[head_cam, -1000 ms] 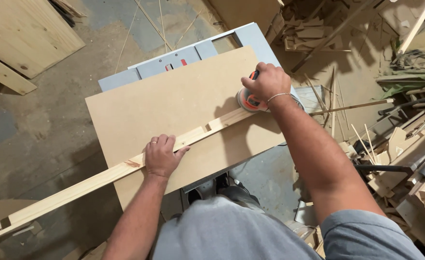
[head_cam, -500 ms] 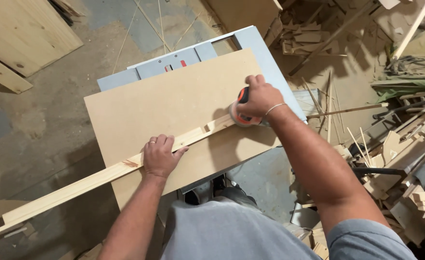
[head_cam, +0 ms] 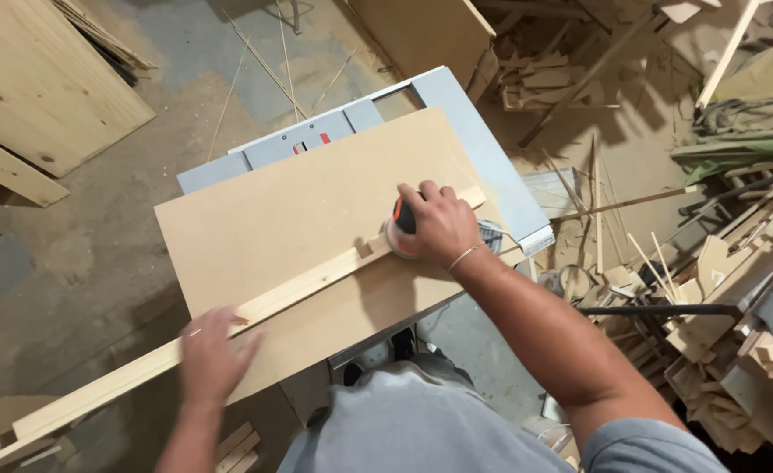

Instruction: Sanding a long wooden strip using an orbital sander on a workbench.

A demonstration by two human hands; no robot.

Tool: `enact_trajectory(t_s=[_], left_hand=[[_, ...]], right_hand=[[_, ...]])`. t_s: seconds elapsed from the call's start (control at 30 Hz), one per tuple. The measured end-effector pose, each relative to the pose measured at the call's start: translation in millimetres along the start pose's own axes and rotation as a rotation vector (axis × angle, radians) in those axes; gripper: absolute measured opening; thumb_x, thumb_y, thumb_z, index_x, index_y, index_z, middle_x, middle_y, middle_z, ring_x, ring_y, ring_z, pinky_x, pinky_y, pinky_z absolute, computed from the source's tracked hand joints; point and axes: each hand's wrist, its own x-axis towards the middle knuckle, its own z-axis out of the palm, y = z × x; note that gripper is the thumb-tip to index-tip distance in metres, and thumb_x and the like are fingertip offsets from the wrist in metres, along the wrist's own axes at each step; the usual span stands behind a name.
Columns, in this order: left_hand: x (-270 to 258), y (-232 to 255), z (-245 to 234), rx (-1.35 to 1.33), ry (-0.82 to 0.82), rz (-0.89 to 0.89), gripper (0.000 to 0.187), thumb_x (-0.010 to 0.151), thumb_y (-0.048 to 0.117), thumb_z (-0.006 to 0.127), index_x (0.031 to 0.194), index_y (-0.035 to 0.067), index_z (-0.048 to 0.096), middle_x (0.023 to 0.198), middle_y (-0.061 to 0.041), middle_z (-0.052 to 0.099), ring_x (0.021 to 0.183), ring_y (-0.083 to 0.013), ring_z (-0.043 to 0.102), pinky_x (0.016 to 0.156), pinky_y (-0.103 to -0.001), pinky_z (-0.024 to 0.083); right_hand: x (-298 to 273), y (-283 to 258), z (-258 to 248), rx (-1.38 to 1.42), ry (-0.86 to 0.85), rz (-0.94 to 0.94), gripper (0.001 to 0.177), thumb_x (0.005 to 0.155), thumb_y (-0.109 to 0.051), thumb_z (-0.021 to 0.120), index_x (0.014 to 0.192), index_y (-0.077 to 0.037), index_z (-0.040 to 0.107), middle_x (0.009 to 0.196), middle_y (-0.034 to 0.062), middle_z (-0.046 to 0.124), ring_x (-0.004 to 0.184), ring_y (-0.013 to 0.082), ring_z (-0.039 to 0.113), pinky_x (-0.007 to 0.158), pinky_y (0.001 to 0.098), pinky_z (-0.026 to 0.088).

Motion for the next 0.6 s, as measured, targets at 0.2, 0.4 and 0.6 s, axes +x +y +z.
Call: enact_trajectory(t_s=[0.2, 0.4, 0.6], left_hand=[[-73, -111, -29, 0.639, -0.039, -0.145, 0.081, 0.088, 0.073, 0.051, 0.146, 0.018, 0.064, 0.129, -0.002, 0.073, 0.123, -0.0193, 0.068, 0.115, -0.042, 0.049], [-88, -150, -38, 0.792, 0.259, -0.079, 0.026, 0.078, 0.024, 0.068, 0.103, 0.018, 0.065, 0.093, -0.002, 0.063, 0.094, -0.0252, 0.066, 0.096, -0.037, 0.054], [-77, -146, -34, 0.694, 0.415, 0.012, 0.016, 0.083, -0.001, 0.061, 0.092, 0.012, 0.060, 0.085, -0.008, 0.055, 0.084, -0.0305, 0.058, 0.092, -0.043, 0.055]], right_hand=[[14, 40, -18, 0.025, -0.434, 0.234, 0.079, 0.075, -0.040, 0.079, 0.144, -0.020, 0.046, 0.119, 0.0170, 0.056, 0.100, 0.0407, 0.059, 0.074, 0.0548, 0.058], [26, 94, -3, -0.099, -0.369, 0.375, 0.077, 0.076, -0.039, 0.074, 0.148, -0.021, 0.049, 0.120, 0.0205, 0.058, 0.100, 0.0449, 0.060, 0.083, 0.0528, 0.053], [32, 117, -2, -0.103, -0.365, 0.486, 0.077, 0.074, -0.038, 0.068, 0.147, -0.023, 0.048, 0.123, 0.0174, 0.055, 0.106, 0.0436, 0.057, 0.085, 0.0551, 0.052]])
